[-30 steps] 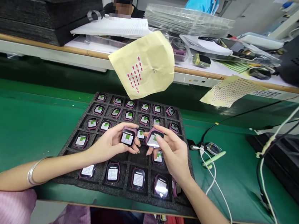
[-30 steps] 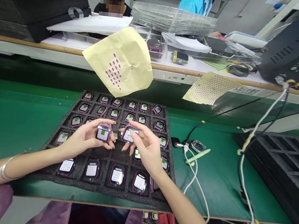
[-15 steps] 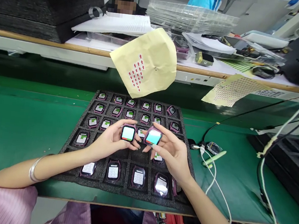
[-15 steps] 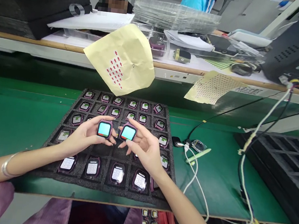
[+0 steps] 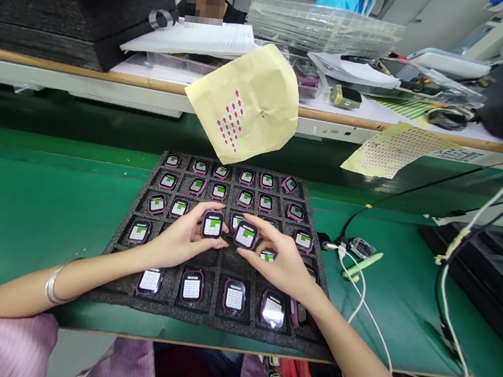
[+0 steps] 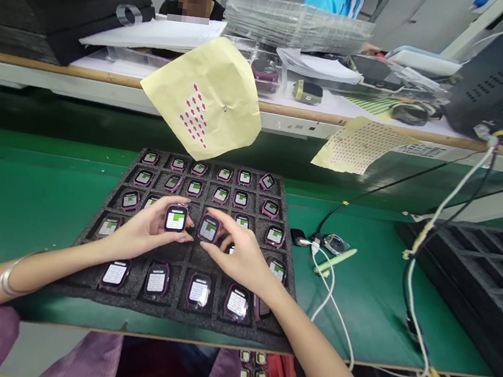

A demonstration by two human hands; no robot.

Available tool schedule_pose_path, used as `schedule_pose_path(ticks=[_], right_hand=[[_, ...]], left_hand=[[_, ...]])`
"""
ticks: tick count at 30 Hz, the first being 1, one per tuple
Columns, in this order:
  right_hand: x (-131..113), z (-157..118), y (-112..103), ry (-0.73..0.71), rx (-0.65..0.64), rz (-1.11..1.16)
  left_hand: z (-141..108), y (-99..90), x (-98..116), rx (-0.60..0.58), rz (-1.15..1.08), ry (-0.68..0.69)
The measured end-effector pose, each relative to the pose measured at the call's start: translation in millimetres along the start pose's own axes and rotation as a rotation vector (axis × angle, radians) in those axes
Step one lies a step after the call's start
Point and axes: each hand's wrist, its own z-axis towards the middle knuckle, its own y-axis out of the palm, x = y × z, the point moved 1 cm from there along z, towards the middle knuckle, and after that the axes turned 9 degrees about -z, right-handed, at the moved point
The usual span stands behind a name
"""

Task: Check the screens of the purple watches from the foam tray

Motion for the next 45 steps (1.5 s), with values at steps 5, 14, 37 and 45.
schedule_pose_path(ticks=[5,14,37,45], right_hand=[[8,-1,7,-0.198,-0.155,-0.581],[11,-40,-25,-0.082,-0.089,-0.747],[66,-103,-54,0.291,-0.013,-0.430],[61,-99,-55,0.164,-0.073,-0.592]], left_hand=[[-1,-19.0,-13,-0.172,0.821,0.111],[-29,-32.8,14,-0.169,1.133,0.186],[-92,-96.3,4,0.188,1.051,-0.080],[-88,-74.8,18,0.000,1.331,0.115]])
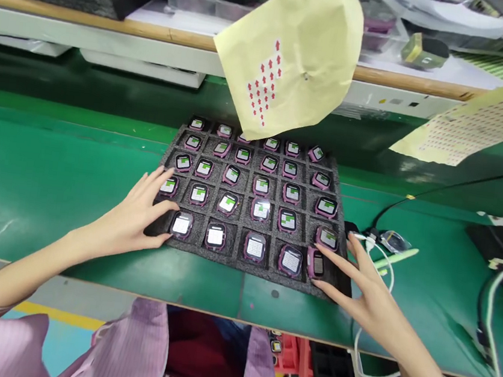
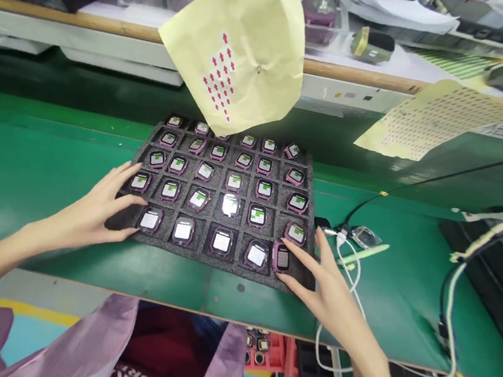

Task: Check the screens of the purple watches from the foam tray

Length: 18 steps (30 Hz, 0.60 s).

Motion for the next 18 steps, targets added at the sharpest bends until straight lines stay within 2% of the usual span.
schedule_pose_path(ticks=[5,10,12,14,16,18], right_hand=[[-9,14,-7,-0.112,0.014,-0.052],[-15,18,-19,-0.065,0.133,0.071],[-20,19,-23,0.036,0.193,0.219],[-28,23,-25,0.146,0.192,0.448],[-40,31,-25,0.194,0.140,0.720],[-55,44,-25,0.181,0.101,0.948]], left_hand=[[12,5.2,7,-0.065,0.024,0.063],[21,6.9,6,-0.056,-0.054,0.085],[22,6.7,6,-0.046,-0.113,0.117],[24,6.5,8,-0.010,-0.233,0.108],[27,6.2,13,0.045,-0.462,0.019],[34,5.8,22,0.068,-0.807,-0.134]])
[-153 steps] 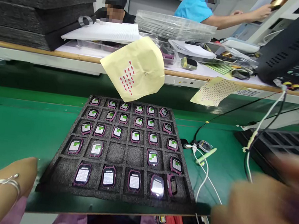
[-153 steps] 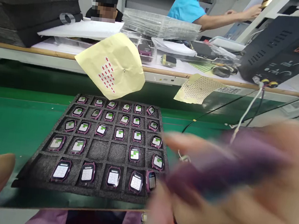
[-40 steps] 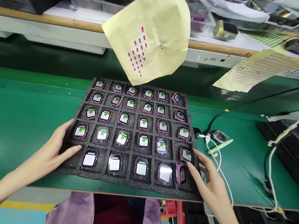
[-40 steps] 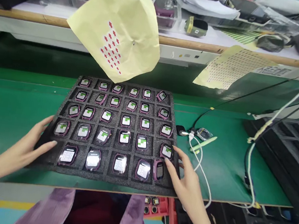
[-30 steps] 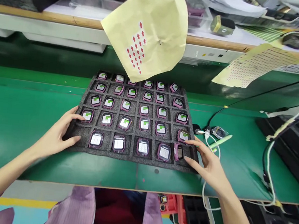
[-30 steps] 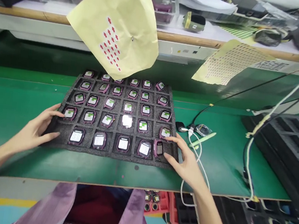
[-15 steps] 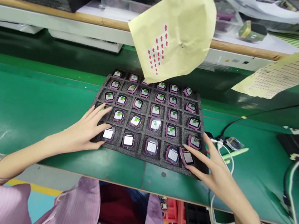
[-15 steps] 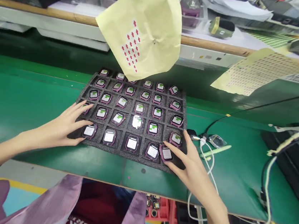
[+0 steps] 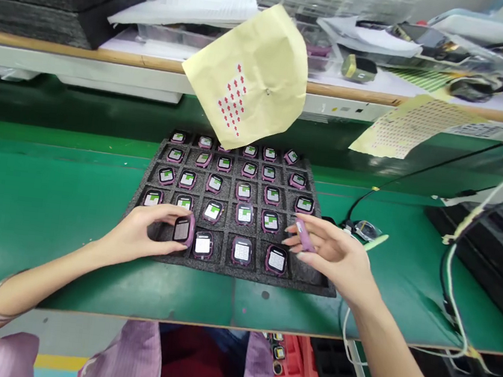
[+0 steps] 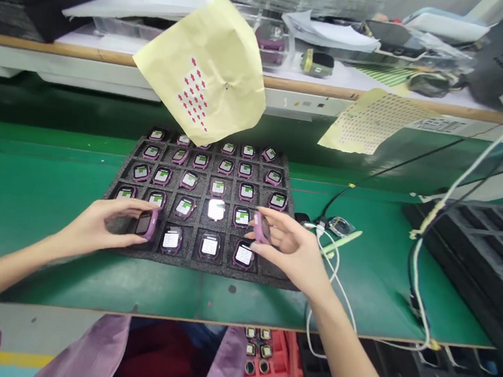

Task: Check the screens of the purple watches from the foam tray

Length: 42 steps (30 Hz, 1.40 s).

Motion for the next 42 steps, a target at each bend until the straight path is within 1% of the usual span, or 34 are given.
schedule_pose_path(ticks=[2,3,5,8,10,12,15,17,20,22,25,27,29,32,35,39,42], right_hand=[[-10,11,13,-0.012,0.000,0.115],[-15,17,19,-0.023,0.000,0.143],[-25,26,30,-0.038,-0.010,0.174],[-36,36,40,-0.031,-0.059,0.220],[-39,40,45,-0.011,-0.105,0.251],[-38,41,49,0.003,-0.124,0.281],[-31,42,54,0.007,-0.140,0.343],[-27,42,57,0.003,-0.141,0.370],[-22,42,59,-0.004,-0.076,0.348],[-21,43,60,-0.012,-0.019,0.313],[-20,43,60,-0.025,0.036,0.282],[-20,43,60,-0.028,0.044,0.279],[-20,42,60,-0.041,0.040,0.288],[-20,41,59,-0.075,0.019,0.307],[-20,40,60,-0.093,-0.001,0.312],[-20,38,63,-0.096,-0.010,0.320],[-22,36,63,-0.094,-0.033,0.332]], left_hand=[[10,9.2,10,0.026,-0.363,-0.133],[16,13.9,16,0.033,-0.519,-0.167],[29,22.6,27,0.040,-0.751,-0.183],[46,32.6,39,0.004,-0.979,-0.200],[52,37.5,41,-0.037,-1.083,-0.225],[54,41.3,40,-0.056,-1.149,-0.272],[52,45.2,36,-0.044,-1.182,-0.374],[50,46.7,33,-0.035,-1.193,-0.416],[48,48.9,32,-0.082,-1.227,-0.438],[48,50.9,33,-0.115,-1.212,-0.434],[46,54.2,35,-0.143,-1.134,-0.393],[44,56.4,36,-0.168,-1.092,-0.347],[42,58.3,37,-0.198,-1.057,-0.289],[39,60.0,38,-0.233,-0.997,-0.167],[38,60.6,40,-0.240,-0.941,-0.069],[38,60.1,42,-0.194,-0.905,-0.037],[38,59.4,44,-0.166,-0.967,-0.050]])
